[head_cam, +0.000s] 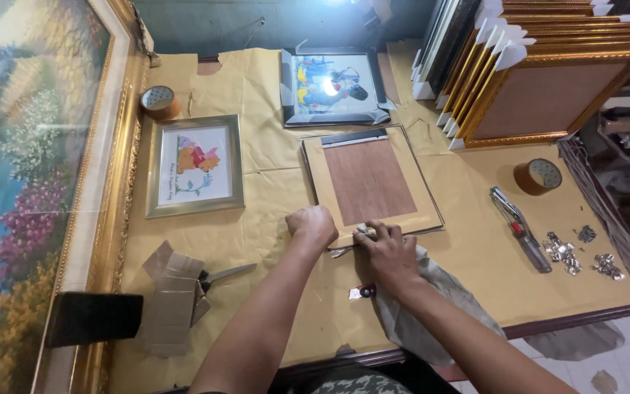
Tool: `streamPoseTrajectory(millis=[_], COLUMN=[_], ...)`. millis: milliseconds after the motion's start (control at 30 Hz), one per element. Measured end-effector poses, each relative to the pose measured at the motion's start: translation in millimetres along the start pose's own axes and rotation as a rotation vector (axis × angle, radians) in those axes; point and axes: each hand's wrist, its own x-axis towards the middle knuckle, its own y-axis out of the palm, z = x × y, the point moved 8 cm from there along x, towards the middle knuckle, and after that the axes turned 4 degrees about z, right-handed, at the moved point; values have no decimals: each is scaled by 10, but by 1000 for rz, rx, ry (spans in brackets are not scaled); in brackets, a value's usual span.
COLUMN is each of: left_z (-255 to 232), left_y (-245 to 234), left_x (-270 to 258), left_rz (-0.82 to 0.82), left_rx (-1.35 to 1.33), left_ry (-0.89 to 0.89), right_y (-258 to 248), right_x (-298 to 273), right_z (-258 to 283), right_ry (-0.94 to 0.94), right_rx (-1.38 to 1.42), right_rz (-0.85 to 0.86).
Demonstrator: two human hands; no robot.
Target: Assembling a picture frame by securing the backing with adhesive tape and trimming the edges.
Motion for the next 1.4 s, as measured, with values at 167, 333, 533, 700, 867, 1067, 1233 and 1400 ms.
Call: streamPoseTrajectory(millis=[167, 333, 533, 700, 867, 1067, 1233, 1400], left_z=[-21, -17, 30, 30, 24, 59, 34, 30], left_y=[22, 75, 69, 39, 85, 74, 90, 118], left_x=[87, 89, 142, 108, 111, 144, 179, 233], left_rz=[6, 8, 6, 3, 18, 18, 8, 39], left_rx=[16, 22, 23, 15, 4, 16, 11, 23], left_ry=[-1, 6, -9, -15, -20, -49, -30, -39], right_y=[82, -50, 148, 137, 57, 127, 120, 180], right_x=[65, -116, -172, -175, -291, -256, -184, -99], right_z=[178, -39, -912, -1077, -938, -1020, -1016, -837], right_ry=[-32, 19, 247, 317, 293, 291, 294, 283], right_rx=[-5, -62, -23, -44, 4, -57, -47, 47], right_rz=[-66, 76, 104, 94, 85, 19, 11, 136])
